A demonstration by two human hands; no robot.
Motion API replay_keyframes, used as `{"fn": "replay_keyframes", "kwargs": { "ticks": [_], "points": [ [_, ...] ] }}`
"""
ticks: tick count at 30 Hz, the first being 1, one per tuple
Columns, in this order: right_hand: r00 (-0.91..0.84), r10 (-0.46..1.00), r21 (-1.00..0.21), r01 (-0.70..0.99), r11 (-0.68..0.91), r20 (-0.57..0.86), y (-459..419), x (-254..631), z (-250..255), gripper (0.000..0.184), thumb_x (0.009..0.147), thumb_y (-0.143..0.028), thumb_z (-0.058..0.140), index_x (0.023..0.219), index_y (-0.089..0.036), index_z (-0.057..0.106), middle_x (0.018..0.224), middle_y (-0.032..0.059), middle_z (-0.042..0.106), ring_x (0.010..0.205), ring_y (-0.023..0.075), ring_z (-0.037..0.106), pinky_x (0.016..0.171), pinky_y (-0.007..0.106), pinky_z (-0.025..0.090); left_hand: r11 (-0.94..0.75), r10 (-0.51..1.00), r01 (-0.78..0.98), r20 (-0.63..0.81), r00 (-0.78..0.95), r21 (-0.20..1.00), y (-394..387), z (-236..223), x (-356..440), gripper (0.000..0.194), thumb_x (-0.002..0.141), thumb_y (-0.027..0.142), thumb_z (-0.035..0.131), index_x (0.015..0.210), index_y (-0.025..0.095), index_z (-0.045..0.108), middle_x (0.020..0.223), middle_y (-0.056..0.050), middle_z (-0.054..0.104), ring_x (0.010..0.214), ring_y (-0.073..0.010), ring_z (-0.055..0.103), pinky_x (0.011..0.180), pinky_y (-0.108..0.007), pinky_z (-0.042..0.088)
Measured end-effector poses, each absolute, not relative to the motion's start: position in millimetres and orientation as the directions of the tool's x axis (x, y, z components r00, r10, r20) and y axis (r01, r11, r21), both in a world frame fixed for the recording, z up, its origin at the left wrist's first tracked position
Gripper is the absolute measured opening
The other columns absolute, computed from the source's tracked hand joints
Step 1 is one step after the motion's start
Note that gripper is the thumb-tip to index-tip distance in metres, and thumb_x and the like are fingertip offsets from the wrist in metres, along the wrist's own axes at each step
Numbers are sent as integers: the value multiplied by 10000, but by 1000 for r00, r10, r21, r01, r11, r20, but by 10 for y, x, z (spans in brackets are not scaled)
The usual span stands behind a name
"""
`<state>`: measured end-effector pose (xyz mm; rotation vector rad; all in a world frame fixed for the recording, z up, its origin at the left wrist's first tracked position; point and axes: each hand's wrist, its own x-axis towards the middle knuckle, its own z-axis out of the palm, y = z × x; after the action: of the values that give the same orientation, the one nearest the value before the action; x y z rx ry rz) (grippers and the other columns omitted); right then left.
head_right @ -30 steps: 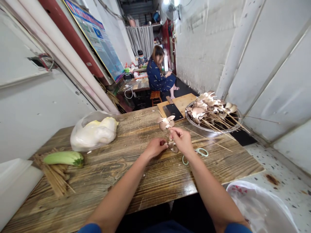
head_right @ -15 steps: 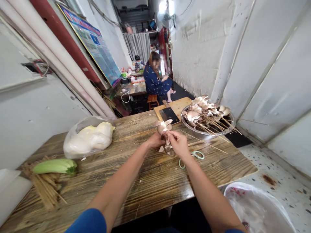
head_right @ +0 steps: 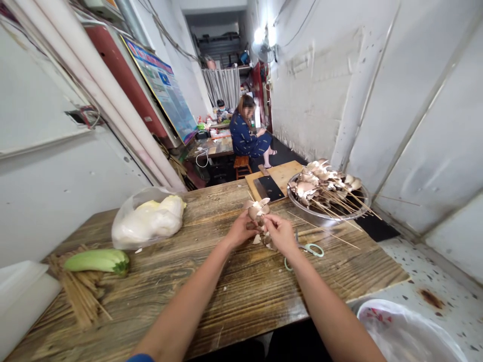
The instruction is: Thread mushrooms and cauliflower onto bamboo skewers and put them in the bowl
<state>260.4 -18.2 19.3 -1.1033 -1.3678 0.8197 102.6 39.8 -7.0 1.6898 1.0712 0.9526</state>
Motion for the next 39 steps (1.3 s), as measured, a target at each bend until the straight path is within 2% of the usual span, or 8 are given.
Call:
{"fn": "replay_keyframes", "kwargs": {
  "ticks": [6, 10, 14, 21, 30, 32, 35, 39],
  "points": [
    [8, 944, -932, 164, 324, 330, -236, 2539, 133, 308, 806, -393, 526, 882, -136, 677, 539, -11, 563, 487, 116, 495, 483, 221, 392, -222, 956, 227, 166, 242, 948, 153, -59, 703, 138, 608, 152, 668, 722, 146, 590, 760, -31, 630, 711, -130, 577, 699, -267, 455],
    [-88, 935, -909, 219, 354, 343, -313, 2424, 79, 301, 817, -380, 514, 910, -147, 678, 553, -2, 583, 515, 129, 525, 517, 231, 417, 41, 998, -147, -34, 52, 988, -26, 16, 365, 300, 628, 217, 702, 888, 157, 565, 733, -8, 628, 649, -108, 580, 627, -241, 463],
    [-220, 911, -854, 325, 406, 350, -374, 2304, -12, 261, 838, -326, 495, 909, -168, 690, 605, 11, 619, 553, 139, 555, 551, 238, 434, 197, 979, -562, -195, 65, 803, -74, 81, 165, 339, 611, 159, 730, 914, 140, 579, 786, -21, 631, 656, -80, 584, 579, -175, 466],
    [-310, 892, -795, 419, 439, 329, -392, 2231, -60, 252, 848, -304, 484, 910, -176, 692, 695, 38, 677, 613, 169, 604, 576, 260, 462, 263, 961, -754, -234, 149, 601, -17, 108, 14, 191, 659, 94, 683, 831, 125, 605, 803, -23, 611, 566, -24, 512, 422, -89, 383],
    [-308, 887, -767, 452, 455, 344, -398, 2224, -78, 245, 848, -306, 488, 909, -183, 691, 734, 41, 697, 619, 174, 618, 584, 266, 474, 238, 967, -690, -236, 99, 683, -48, 129, -41, 245, 638, 99, 694, 846, 147, 574, 786, -28, 621, 678, -97, 602, 552, -174, 477],
    [-301, 891, -769, 457, 447, 339, -400, 2221, -72, 250, 851, -309, 483, 906, -178, 689, 713, 41, 692, 609, 172, 615, 578, 266, 472, 252, 963, -623, -256, 85, 740, -61, 119, -13, 263, 613, 102, 708, 832, 142, 567, 792, -47, 633, 753, -139, 625, 588, -199, 485],
    [-308, 886, -757, 466, 458, 346, -405, 2220, -55, 248, 853, -301, 481, 908, -179, 689, 724, 44, 694, 613, 172, 616, 581, 266, 468, 242, 967, -496, -250, 51, 834, -76, 91, 20, 310, 574, 117, 727, 845, 136, 577, 726, -32, 628, 676, -110, 603, 551, -178, 441],
    [-331, 875, -721, 501, 479, 352, -411, 2224, -40, 238, 857, -281, 476, 917, -192, 688, 768, 46, 704, 639, 177, 623, 605, 271, 463, 99, 990, -239, -120, -76, 966, -84, 56, 35, 453, 547, 178, 735, 970, 146, 578, 752, -23, 635, 637, -98, 565, 544, -192, 406]
  ]
}}
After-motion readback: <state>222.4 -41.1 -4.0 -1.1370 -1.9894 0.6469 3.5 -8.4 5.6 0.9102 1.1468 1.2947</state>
